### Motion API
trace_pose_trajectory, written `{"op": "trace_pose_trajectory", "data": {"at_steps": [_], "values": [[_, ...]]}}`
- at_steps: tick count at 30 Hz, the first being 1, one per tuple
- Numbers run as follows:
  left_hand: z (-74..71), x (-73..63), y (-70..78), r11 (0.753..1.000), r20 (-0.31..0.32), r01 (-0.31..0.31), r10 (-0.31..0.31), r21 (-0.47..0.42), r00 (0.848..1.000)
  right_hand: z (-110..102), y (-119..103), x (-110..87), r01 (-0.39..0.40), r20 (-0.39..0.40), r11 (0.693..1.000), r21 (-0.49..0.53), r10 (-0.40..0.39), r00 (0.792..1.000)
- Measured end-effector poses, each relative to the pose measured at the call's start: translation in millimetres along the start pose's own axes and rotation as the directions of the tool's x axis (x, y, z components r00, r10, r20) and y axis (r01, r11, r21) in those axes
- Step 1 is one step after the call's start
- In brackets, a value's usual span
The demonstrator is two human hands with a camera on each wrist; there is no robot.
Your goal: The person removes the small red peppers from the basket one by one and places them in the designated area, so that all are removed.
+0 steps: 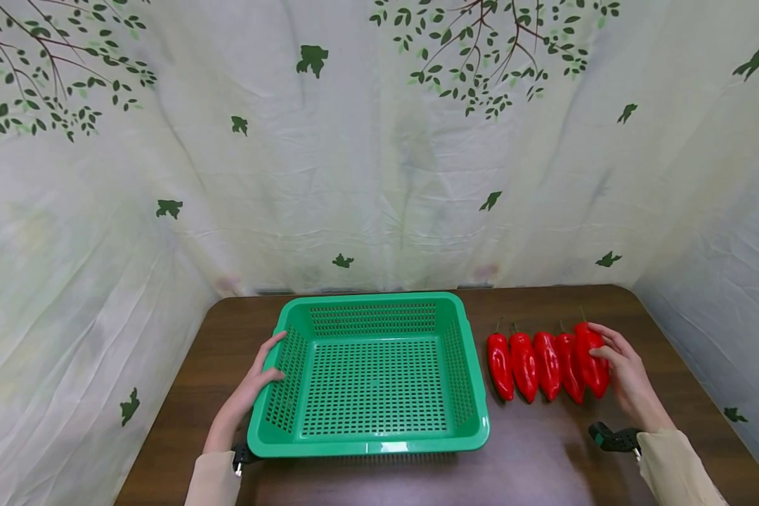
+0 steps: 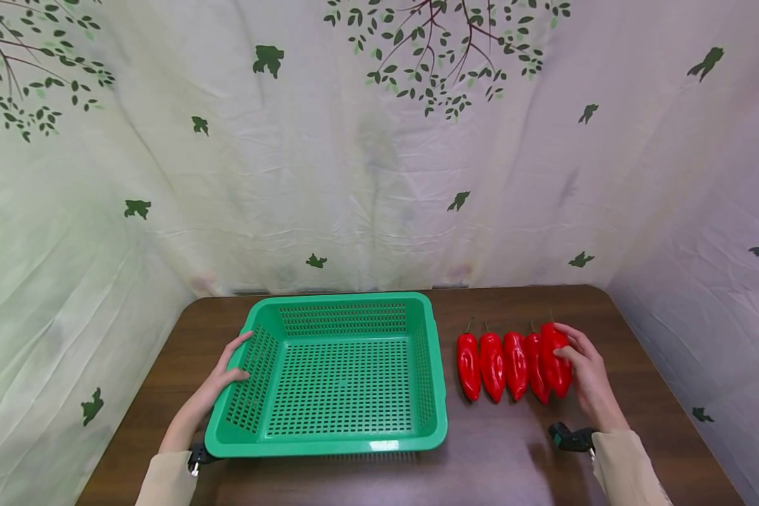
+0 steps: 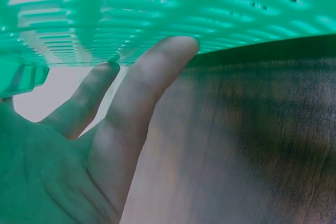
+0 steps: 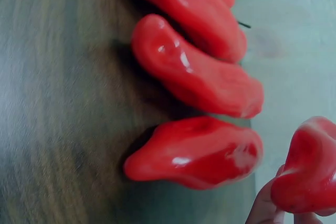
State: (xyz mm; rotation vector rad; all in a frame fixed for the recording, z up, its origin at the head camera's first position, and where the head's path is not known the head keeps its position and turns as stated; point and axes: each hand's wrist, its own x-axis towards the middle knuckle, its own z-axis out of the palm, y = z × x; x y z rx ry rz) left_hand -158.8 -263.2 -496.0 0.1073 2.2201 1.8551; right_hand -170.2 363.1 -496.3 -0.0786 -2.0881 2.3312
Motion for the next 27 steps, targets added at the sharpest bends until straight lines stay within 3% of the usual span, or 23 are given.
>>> {"op": "trace_pose_trajectory", "data": {"at_steps": [10,16,27], "values": [[0.2,-0.1,1.9,1.000,0.007,-0.019,0.019,-0.002,1.000,-10,9,-1.4,-0.044,-0.059,0.998,-0.052,0.041,0.997],[-0.1,0.2,1.0,1.000,-0.001,-0.009,0.009,0.011,1.000,-17,19,1.3,-0.064,-0.087,0.988,-0.144,0.052,0.995],[0.4,-0.3,0.4,1.000,0.002,-0.003,0.004,-0.009,1.000,-18,27,3.3,-0.113,-0.137,0.909,-0.402,0.062,0.989]]}}
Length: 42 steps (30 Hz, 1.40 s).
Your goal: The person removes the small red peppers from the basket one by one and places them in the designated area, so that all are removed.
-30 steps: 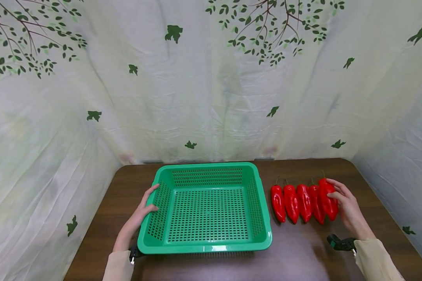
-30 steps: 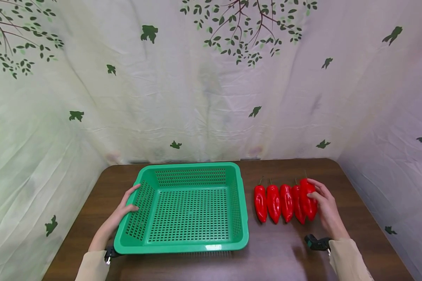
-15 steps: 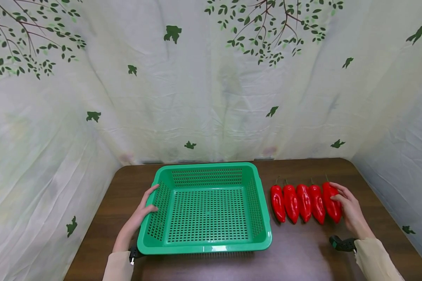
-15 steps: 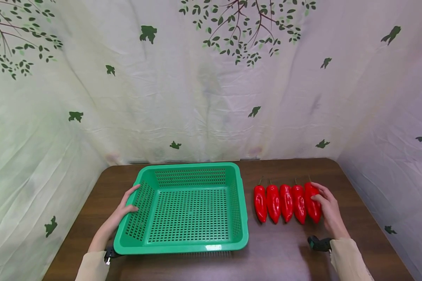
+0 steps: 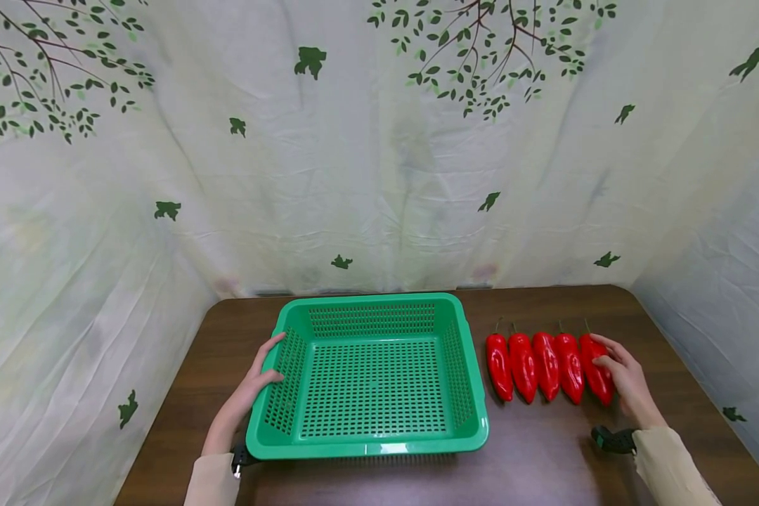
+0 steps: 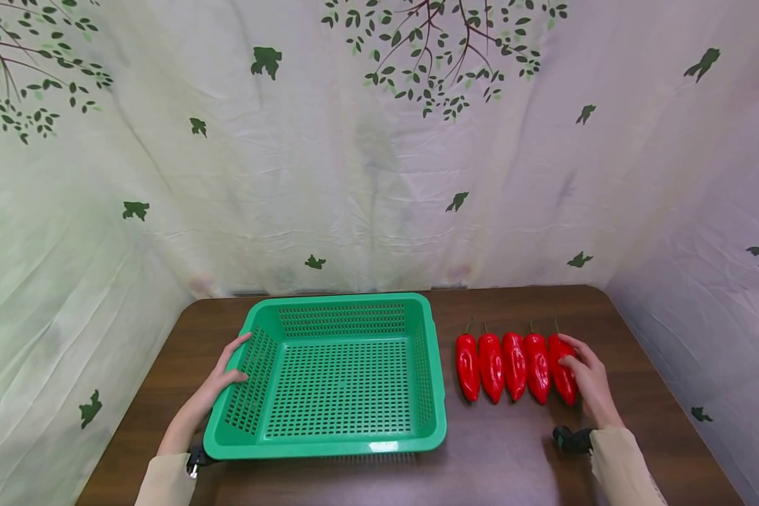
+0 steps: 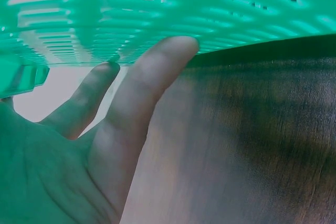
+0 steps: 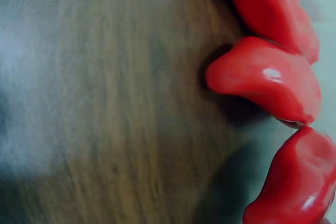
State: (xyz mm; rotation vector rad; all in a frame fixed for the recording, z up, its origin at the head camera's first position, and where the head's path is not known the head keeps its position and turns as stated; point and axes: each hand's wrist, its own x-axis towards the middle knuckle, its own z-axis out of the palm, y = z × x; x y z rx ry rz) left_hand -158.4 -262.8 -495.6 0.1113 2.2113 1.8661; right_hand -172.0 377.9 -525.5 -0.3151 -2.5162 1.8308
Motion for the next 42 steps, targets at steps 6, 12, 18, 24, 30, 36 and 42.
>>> {"op": "trace_pose_trajectory", "data": {"at_steps": [6,12,18,24,30,36,42], "values": [[0.0,0.0,0.1,1.000,-0.002,-0.003,0.003,-0.008,1.000,1.0,3.1,-0.4,0.002,0.005,0.997,-0.075,-0.002,1.000],[-0.3,0.5,-0.6,1.000,0.004,-0.009,0.009,-0.008,1.000,3.0,2.2,0.7,0.002,0.014,0.994,-0.112,0.000,1.000],[0.0,1.2,-1.4,1.000,0.002,-0.012,0.012,-0.005,1.000,5.5,-0.3,1.9,-0.003,0.024,0.993,-0.114,0.005,1.000],[-0.6,1.4,-1.4,1.000,0.002,-0.019,0.019,-0.002,1.000,6.4,-1.0,2.2,0.017,0.020,0.994,-0.106,-0.015,1.000],[-1.3,1.5,-1.0,1.000,0.002,-0.017,0.017,0.010,1.000,6.5,-1.7,1.8,0.001,0.019,0.995,-0.103,0.001,1.000],[-1.6,1.1,0.8,1.000,0.008,-0.010,0.010,0.015,1.000,6.2,-2.7,-1.6,0.004,0.010,0.992,-0.126,-0.003,1.000],[-2.4,-1.5,2.7,1.000,0.017,0.003,-0.003,0.022,1.000,4.3,-3.7,-3.7,0.012,0.007,0.994,-0.106,-0.011,1.000]]}}
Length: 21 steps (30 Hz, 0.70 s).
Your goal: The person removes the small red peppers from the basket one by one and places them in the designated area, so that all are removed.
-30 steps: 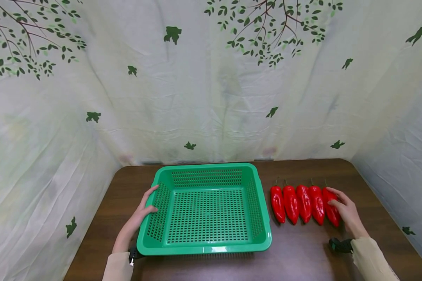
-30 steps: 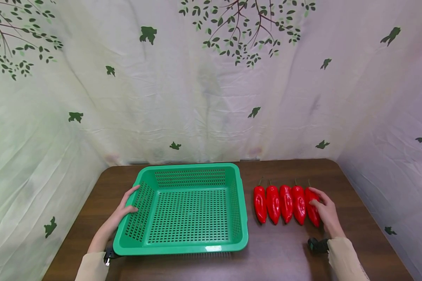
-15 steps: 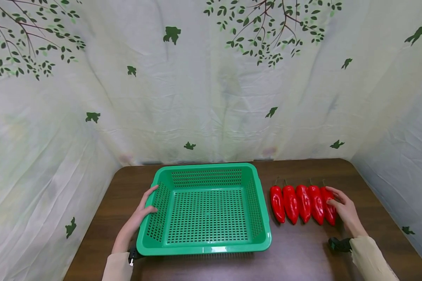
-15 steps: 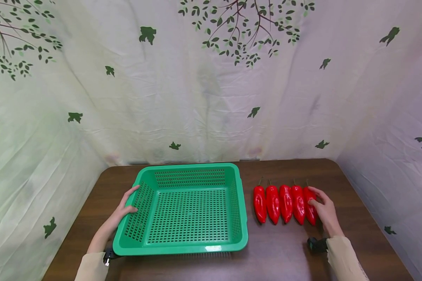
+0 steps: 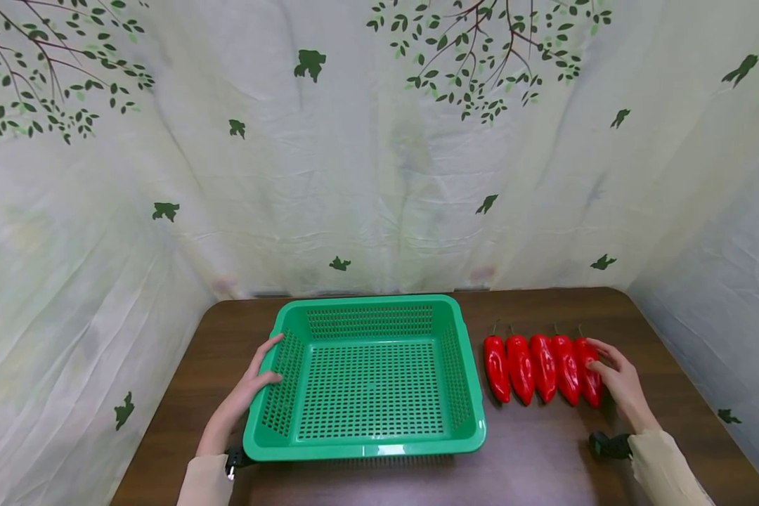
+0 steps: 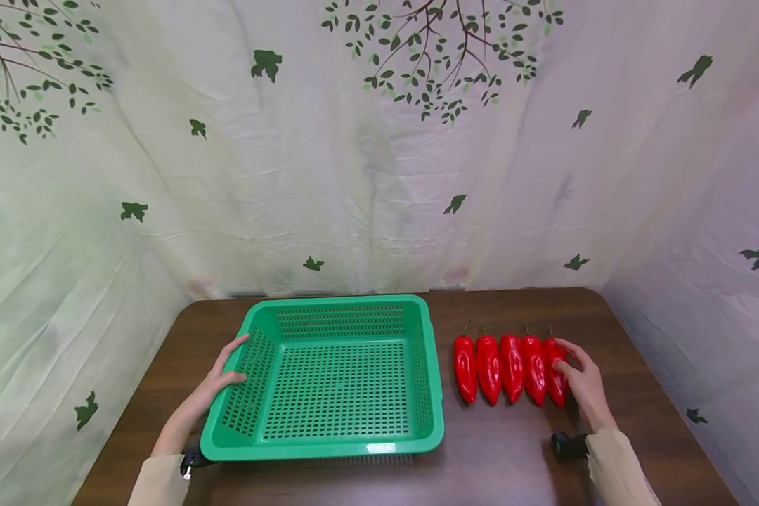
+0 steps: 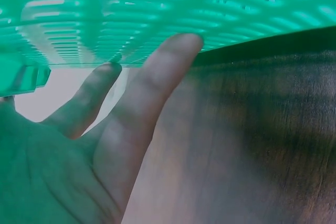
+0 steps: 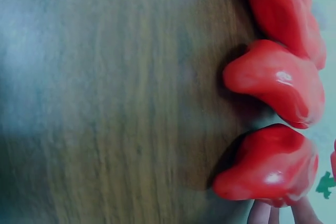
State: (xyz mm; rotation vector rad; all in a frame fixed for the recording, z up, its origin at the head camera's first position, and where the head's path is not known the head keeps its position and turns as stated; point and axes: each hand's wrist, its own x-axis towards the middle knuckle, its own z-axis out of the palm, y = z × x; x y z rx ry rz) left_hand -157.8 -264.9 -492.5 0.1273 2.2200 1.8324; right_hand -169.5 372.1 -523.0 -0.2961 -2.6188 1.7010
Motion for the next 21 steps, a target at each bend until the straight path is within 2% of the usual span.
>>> {"op": "trace_pose_trajectory", "data": {"at_steps": [8,10,17,21], "values": [[-3.5,1.4,-2.6,0.999,0.004,0.006,-0.006,0.037,1.000,-3,6,2.6,0.019,-0.028,0.999,-0.046,-0.021,0.999],[-4.4,2.2,-4.3,0.998,0.001,-0.009,0.009,0.058,1.000,-3,2,0.2,0.046,-0.018,0.998,-0.036,-0.047,0.999],[-7.4,1.6,-2.3,0.986,0.003,-0.079,0.079,0.149,0.997,3,-11,-2.8,0.075,-0.062,0.997,-0.024,-0.076,0.995],[-9.2,1.8,-1.2,0.979,0.012,-0.120,0.119,0.166,0.993,6,-25,-7.3,0.119,-0.044,0.992,-0.030,-0.120,0.992]]}}
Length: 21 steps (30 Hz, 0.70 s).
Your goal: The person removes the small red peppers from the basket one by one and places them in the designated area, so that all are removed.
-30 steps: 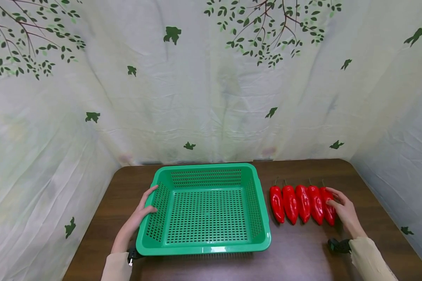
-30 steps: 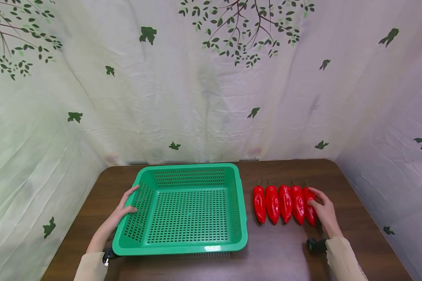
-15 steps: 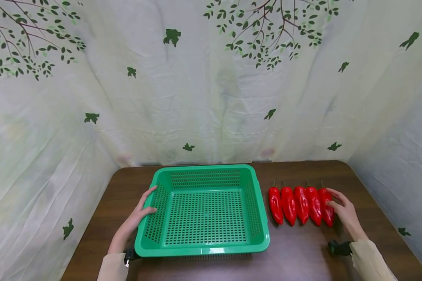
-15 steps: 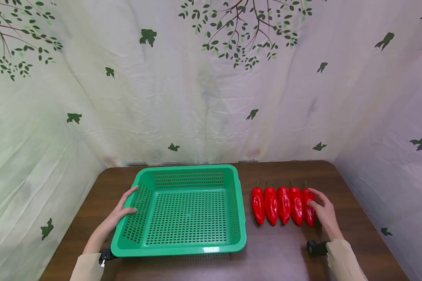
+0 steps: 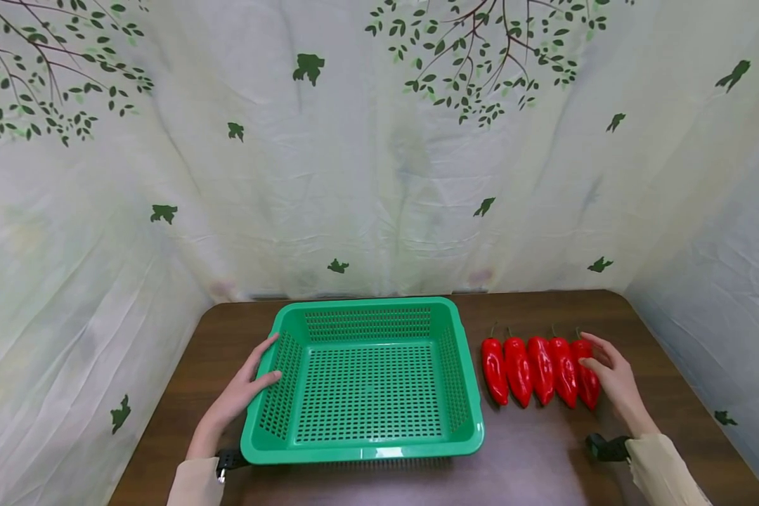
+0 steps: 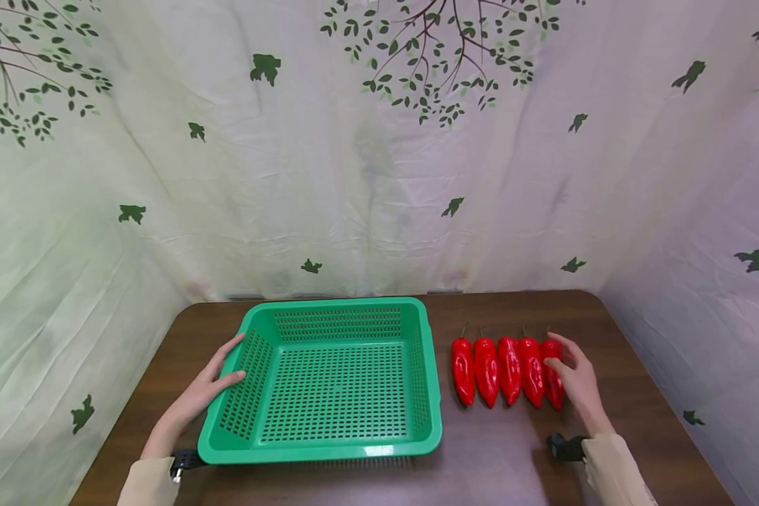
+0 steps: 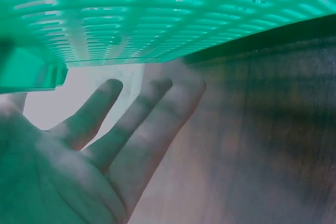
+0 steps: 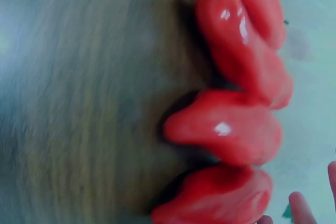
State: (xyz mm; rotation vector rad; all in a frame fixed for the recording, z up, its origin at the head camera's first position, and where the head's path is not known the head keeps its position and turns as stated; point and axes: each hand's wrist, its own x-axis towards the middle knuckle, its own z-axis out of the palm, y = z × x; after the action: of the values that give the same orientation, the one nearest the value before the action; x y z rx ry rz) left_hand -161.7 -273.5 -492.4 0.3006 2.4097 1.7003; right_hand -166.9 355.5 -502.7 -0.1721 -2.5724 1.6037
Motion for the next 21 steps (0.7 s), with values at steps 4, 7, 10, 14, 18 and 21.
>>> {"op": "trace_pose_trajectory", "data": {"at_steps": [4,7,10,14,18,21], "values": [[-1.6,0.5,3.4,1.000,0.004,-0.019,0.019,0.022,1.000,3,-11,-1.0,0.017,0.017,1.000,0.004,-0.017,1.000],[-2.2,-0.7,9.5,0.997,0.007,-0.033,0.033,0.070,0.999,6,-17,-0.6,0.015,0.030,1.000,0.007,-0.015,0.999],[-4.2,-3.4,15.9,0.994,0.019,-0.040,0.038,0.106,0.999,8,-24,-0.6,0.007,0.048,1.000,-0.001,-0.007,0.999],[-9.9,-8.4,23.2,0.994,0.055,-0.039,0.033,0.102,0.998,11,-33,-1.0,0.013,0.068,1.000,0.001,-0.013,0.998],[-16.1,-13.6,31.2,0.992,0.056,-0.047,0.041,0.119,0.998,14,-38,1.1,0.036,0.063,0.999,-0.005,-0.036,0.997],[-18.3,-16.5,39.1,0.978,0.026,-0.080,0.076,0.194,0.997,18,-43,1.4,0.058,0.050,0.998,-0.031,-0.057,0.997]]}}
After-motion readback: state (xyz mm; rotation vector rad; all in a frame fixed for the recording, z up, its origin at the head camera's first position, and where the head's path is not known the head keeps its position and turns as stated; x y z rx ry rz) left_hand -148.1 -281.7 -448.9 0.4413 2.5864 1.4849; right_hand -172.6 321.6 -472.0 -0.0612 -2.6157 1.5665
